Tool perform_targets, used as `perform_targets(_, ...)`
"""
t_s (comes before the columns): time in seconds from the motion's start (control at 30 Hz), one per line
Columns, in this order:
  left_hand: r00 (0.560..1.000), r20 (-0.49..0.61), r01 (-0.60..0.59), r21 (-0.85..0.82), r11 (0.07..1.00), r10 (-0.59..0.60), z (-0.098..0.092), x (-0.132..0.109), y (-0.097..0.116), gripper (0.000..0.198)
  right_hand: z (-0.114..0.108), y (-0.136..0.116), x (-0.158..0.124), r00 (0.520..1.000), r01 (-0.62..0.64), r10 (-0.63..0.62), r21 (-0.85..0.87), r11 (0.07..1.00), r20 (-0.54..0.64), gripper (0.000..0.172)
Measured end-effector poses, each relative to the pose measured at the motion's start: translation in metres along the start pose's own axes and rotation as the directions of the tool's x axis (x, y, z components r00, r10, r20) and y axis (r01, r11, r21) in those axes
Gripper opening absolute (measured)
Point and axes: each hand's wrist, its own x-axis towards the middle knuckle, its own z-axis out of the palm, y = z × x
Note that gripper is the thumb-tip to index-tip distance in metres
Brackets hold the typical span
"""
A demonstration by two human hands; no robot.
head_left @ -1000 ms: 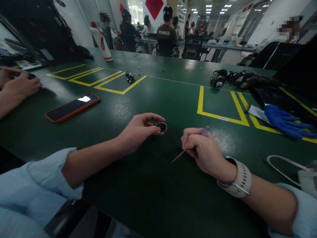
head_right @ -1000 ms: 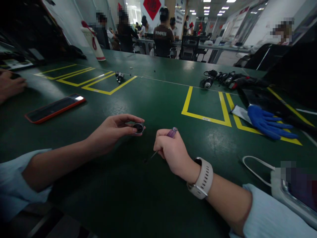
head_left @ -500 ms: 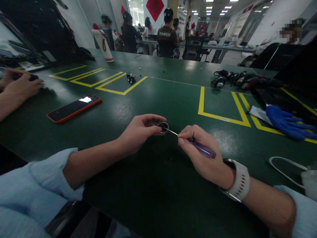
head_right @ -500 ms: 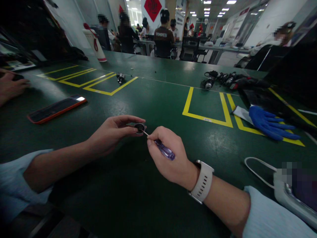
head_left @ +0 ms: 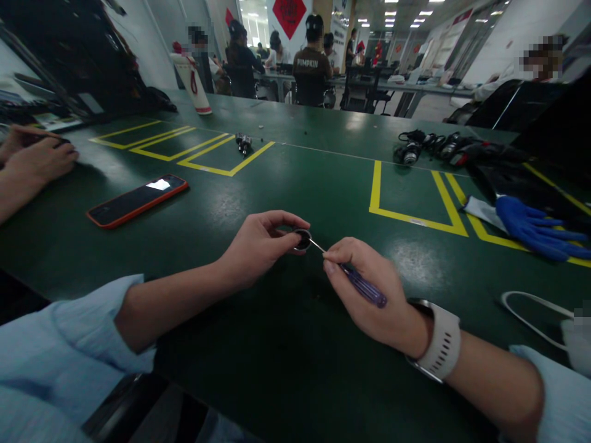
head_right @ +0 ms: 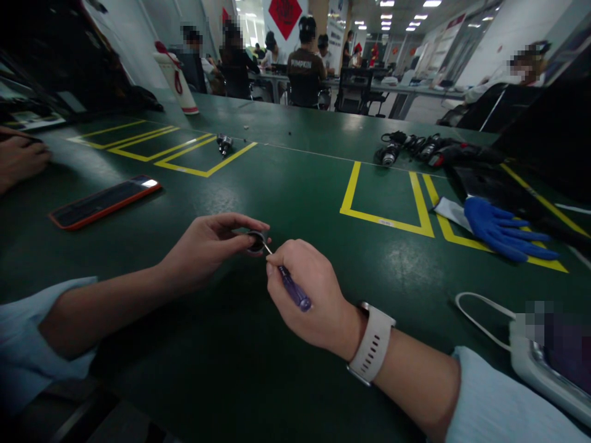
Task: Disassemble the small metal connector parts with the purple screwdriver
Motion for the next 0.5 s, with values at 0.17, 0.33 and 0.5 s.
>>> perform_targets(0.17, 1.000, -0.018, -0.002, 0.041, 0.999, 0.002, 0.0005, 0.0000, 0.0005, 0.017, -0.0008, -0.0037, 0.0001, 0.998, 0.056, -0.054, -0.070, 0.996, 0.029, 0.008)
perform_targets(0.33, 1.000, -0.021, 0.007, 0.052, 0.999, -0.006, 0.0013, -0.0003, 0.0026, 0.018, -0.0004, -0.0048, 0.0004, 0.998, 0.045, -0.040, -0.099, 0.994, 0.053, 0.008)
perform_targets(0.5, 1.000, -0.019, -0.001, 0.052, 0.999, 0.002, 0.0014, -0.0007, 0.0020, 0.019, 0.0012, -0.0045, 0.0006, 0.997, 0.054, -0.049, -0.102, 0.993, 0.051, 0.008)
